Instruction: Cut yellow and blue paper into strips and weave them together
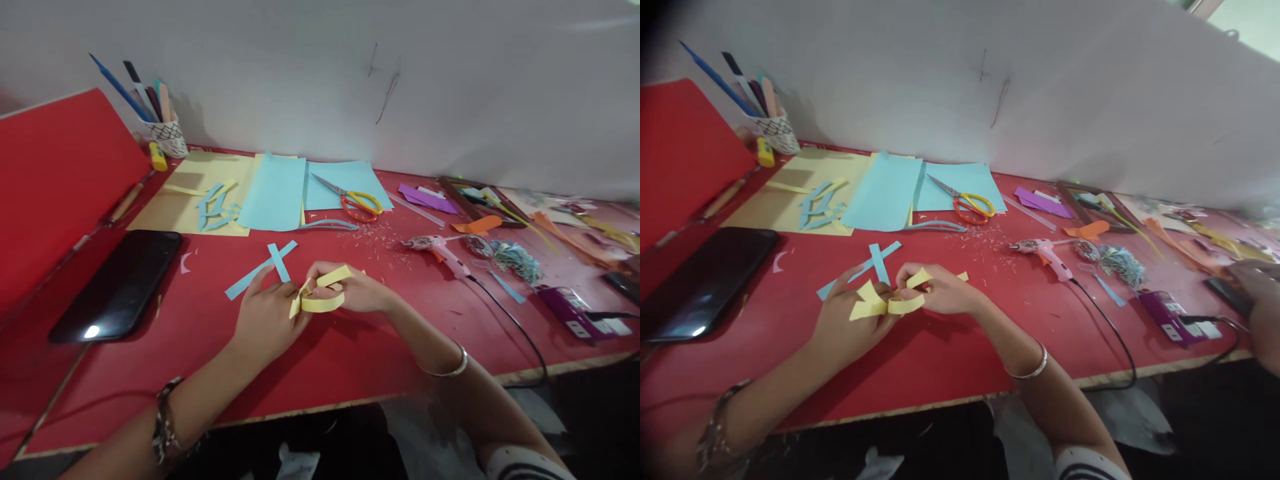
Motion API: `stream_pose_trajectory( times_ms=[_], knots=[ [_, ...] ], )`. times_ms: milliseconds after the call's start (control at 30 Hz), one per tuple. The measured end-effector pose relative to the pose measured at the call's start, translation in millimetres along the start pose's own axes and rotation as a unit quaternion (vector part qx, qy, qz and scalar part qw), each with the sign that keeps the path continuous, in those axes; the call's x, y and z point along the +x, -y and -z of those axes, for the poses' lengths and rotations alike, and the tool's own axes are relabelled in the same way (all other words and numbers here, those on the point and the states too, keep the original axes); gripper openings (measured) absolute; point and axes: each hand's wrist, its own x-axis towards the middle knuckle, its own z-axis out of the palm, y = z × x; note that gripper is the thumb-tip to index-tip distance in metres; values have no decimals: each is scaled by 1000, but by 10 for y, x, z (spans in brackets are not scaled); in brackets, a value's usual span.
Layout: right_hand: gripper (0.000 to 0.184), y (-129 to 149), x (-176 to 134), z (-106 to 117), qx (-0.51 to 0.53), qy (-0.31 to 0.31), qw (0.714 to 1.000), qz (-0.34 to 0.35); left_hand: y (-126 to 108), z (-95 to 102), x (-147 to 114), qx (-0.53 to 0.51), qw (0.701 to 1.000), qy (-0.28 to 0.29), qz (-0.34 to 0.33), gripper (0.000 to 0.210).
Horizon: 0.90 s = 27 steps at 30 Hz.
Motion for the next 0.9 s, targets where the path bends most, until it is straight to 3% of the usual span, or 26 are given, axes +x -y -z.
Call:
stream_pose_trajectory(
  times_ms=[233,567,900],
  knots=[
    [7,5,13,-68,65,8,998,5,-3,-22,-11,2,1000,-6,0,26],
    [16,67,47,-88,-114,35,989,87,2,-1,13,19,999,-45,-20,28],
    [13,128,8,-54,-131,89,984,79,18,5,5,7,999,33,-3,29]
  ],
)
